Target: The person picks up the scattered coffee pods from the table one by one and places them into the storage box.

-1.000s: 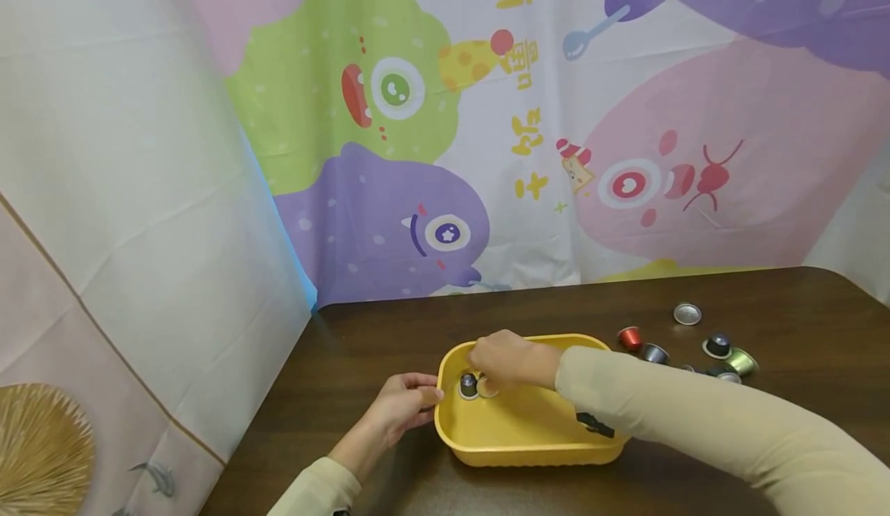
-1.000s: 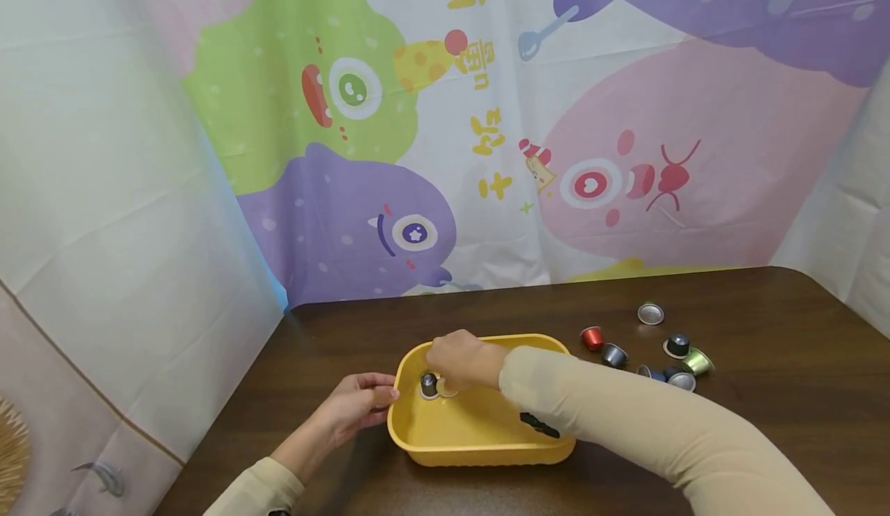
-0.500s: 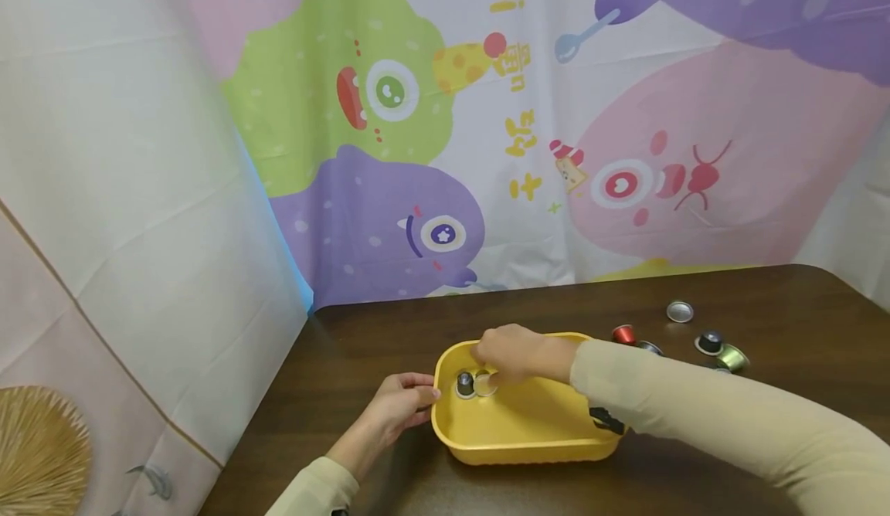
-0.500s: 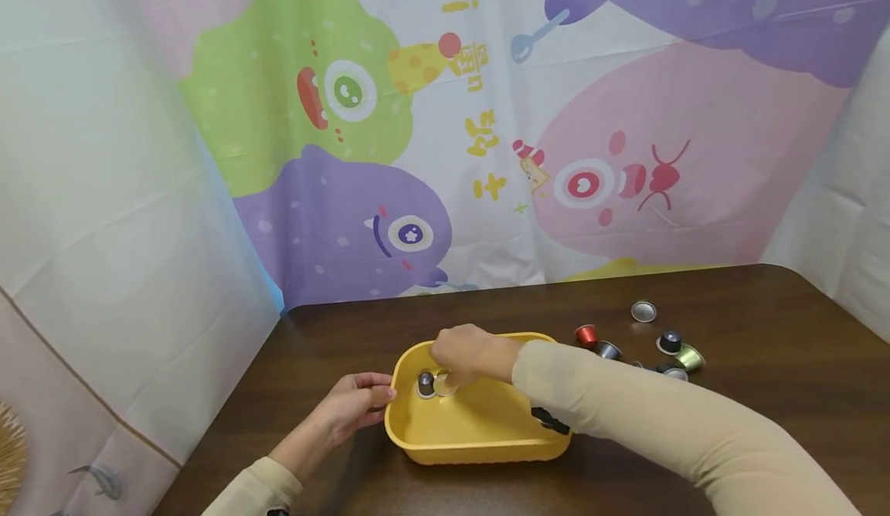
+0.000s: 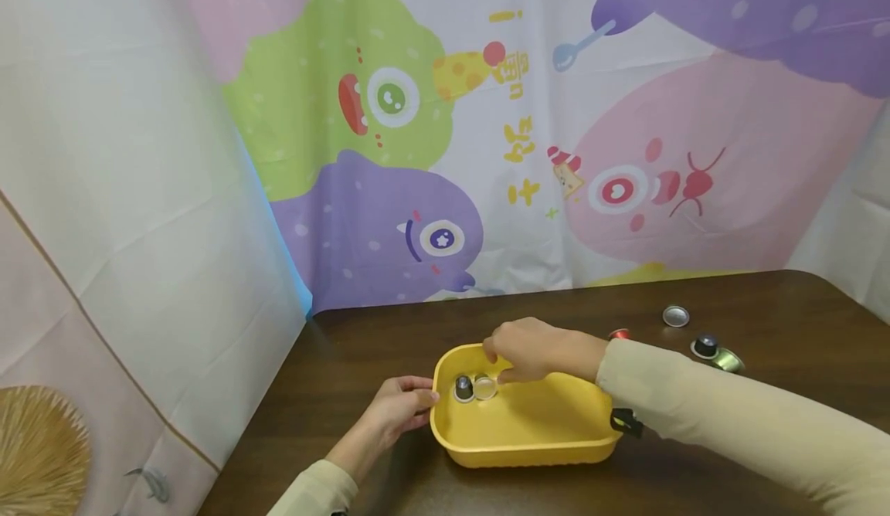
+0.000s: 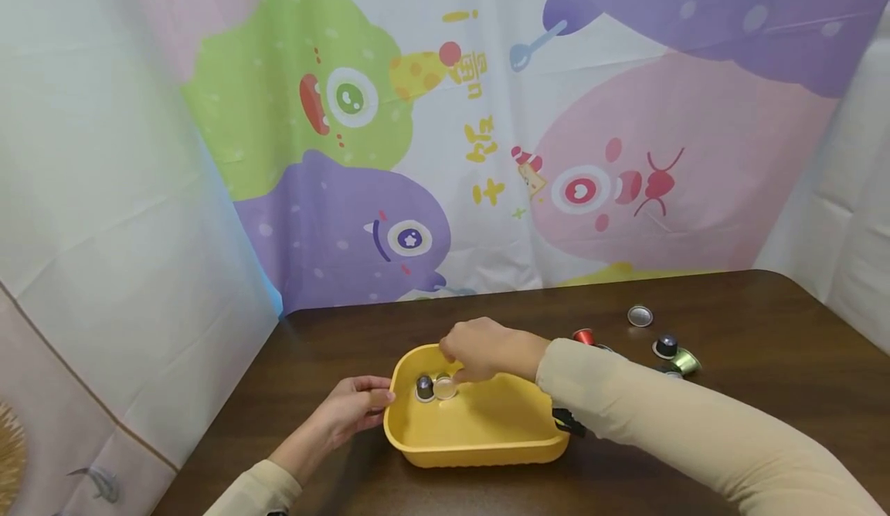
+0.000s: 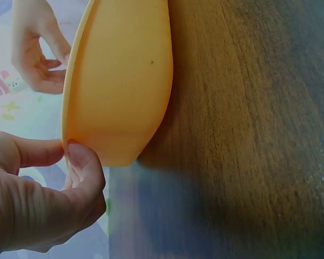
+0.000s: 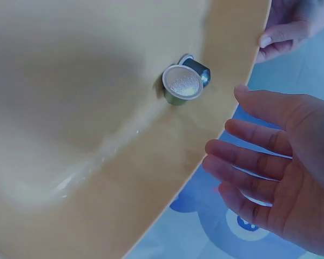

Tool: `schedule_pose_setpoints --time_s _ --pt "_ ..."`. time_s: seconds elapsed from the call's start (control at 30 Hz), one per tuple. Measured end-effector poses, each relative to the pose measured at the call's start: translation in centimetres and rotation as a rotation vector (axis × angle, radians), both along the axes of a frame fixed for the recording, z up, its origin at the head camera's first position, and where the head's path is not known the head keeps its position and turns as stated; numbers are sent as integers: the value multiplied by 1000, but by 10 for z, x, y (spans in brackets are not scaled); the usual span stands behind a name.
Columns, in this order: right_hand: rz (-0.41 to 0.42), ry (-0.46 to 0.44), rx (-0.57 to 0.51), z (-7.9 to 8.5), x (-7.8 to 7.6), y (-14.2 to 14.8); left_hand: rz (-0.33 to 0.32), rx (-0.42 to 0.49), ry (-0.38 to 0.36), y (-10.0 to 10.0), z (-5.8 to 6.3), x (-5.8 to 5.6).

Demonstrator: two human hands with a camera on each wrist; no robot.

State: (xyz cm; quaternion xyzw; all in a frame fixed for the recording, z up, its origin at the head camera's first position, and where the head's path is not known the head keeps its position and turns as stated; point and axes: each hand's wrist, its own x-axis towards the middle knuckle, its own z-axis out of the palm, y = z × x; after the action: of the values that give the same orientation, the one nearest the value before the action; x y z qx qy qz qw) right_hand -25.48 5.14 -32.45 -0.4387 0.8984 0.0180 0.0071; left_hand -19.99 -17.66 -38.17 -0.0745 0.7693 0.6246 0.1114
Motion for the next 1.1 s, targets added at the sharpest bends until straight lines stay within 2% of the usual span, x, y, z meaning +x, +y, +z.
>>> schedule_pose_setpoints --time_s 0.13,0.3,0.73,1.1 --pt "-4 -18 -20 -1 1 8 3 4 -11 0 -4 1" --pt "-6 2 -81 -5 2 20 4 5 -21 0 -7 2" --pt "-35 118 -283 -16 0 55 13 -1 -9 -1 -2 -1" --pt "-54 234 -361 -27 3 82 24 -3 -10 0 -1 -2"
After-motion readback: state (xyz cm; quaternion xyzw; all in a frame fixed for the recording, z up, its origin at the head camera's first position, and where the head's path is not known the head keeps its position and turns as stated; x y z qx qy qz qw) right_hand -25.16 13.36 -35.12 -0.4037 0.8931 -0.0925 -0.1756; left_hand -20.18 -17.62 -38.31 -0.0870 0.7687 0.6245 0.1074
